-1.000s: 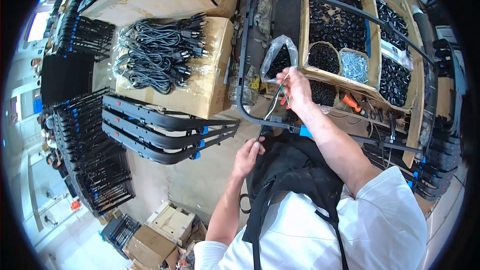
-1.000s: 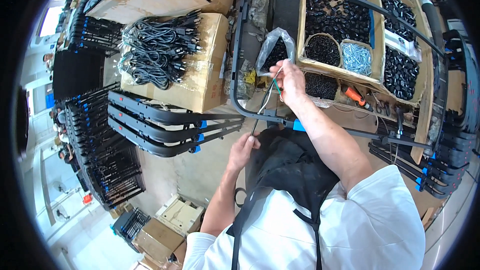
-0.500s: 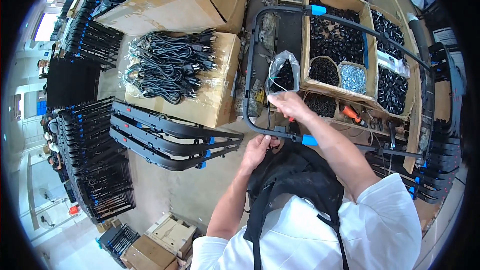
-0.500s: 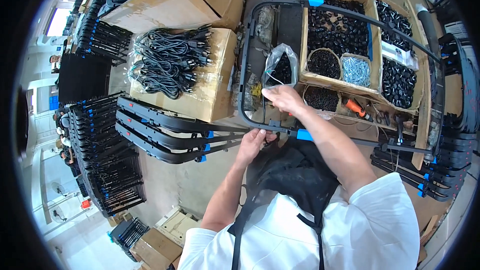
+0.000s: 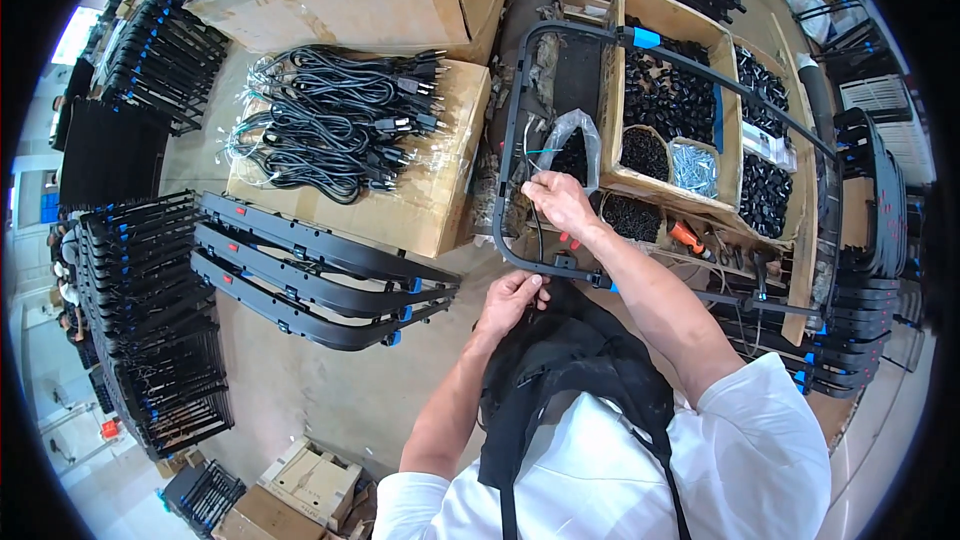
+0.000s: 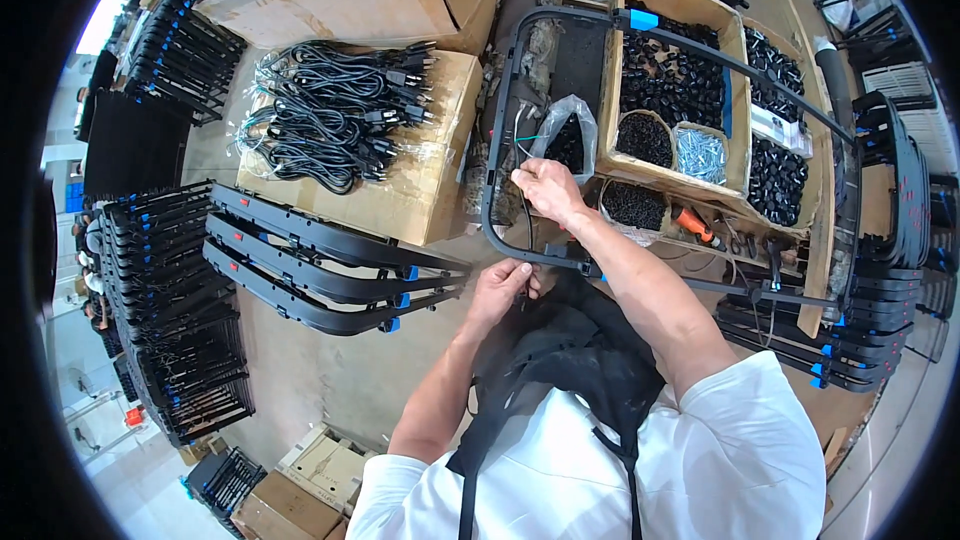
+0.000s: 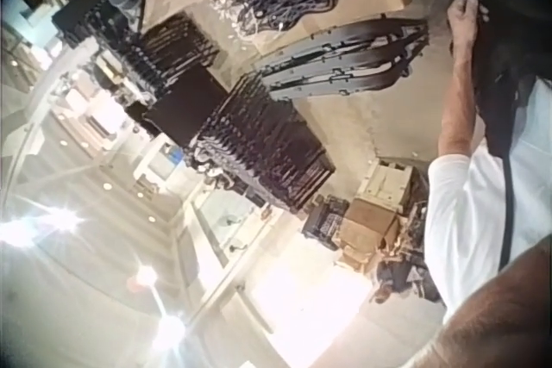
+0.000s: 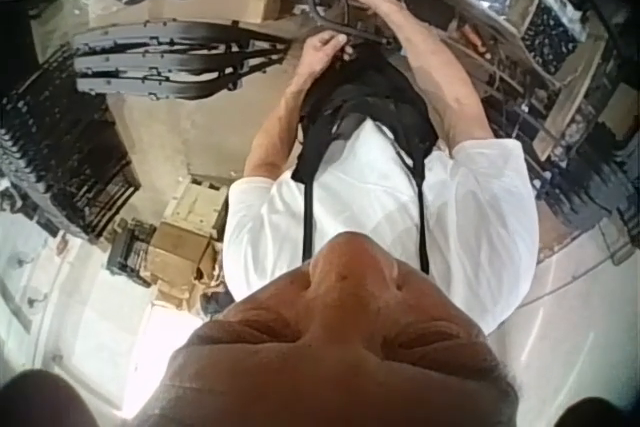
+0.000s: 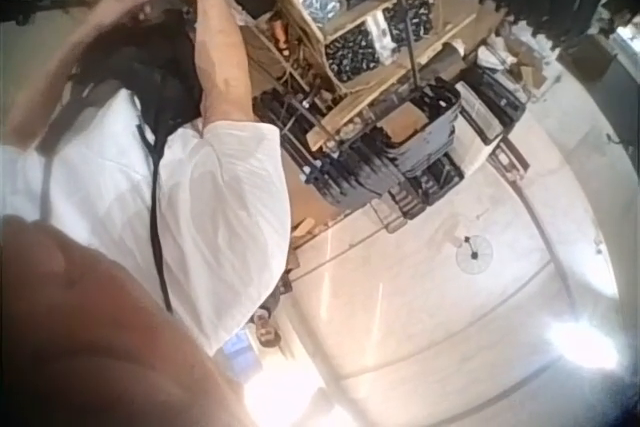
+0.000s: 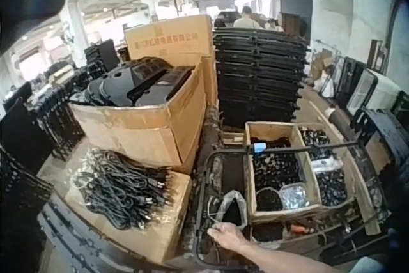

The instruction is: Assemble the handles and housing components of an electric lawn mower, including routing electrical wires.

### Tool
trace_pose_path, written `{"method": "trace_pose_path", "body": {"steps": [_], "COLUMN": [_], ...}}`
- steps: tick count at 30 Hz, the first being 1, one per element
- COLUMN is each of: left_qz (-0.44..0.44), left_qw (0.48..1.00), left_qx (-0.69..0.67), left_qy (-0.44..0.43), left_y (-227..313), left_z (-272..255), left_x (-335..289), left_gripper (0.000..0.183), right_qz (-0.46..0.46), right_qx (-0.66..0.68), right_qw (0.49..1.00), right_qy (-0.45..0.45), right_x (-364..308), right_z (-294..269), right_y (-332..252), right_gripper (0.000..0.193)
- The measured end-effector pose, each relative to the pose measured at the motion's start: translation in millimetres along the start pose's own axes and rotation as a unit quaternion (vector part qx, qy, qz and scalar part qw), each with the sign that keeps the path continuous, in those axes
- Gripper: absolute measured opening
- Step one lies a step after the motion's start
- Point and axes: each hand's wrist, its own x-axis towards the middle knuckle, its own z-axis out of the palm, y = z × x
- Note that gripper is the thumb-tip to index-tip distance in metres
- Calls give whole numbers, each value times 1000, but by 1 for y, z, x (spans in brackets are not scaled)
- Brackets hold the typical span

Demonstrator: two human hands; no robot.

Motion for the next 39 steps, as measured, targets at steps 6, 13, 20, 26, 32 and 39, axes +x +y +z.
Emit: {"method": "trace_pose_path", "body": {"steps": [6,13,20,26,32,39], "left_qz": [1,30,46,17,33,37], "left_qw": [997,990,994,998,997,998], "left_qx": [-71,-132,-72,-5,-20,14], "left_qy": [10,38,65,64,73,54], "left_y": [-3,-9,-14,-9,-16,-5], "left_z": [8,18,19,15,13,11], "left_x": [0,-3,-3,-2,-1,-4], "left_gripper": [21,20,24,23,21,23], "right_qz": [20,31,-197,-271,-193,-46], "right_qx": [45,-205,-532,-567,-459,-255], "right_qw": [998,976,823,771,858,956], "right_qy": [-49,66,-29,-107,-128,-139], "right_x": [9,33,68,86,88,61], "right_z": [-6,-81,-50,-34,-68,-101], "right_y": [-1,24,69,95,62,33], "right_gripper": [34,20,15,15,14,26]}}
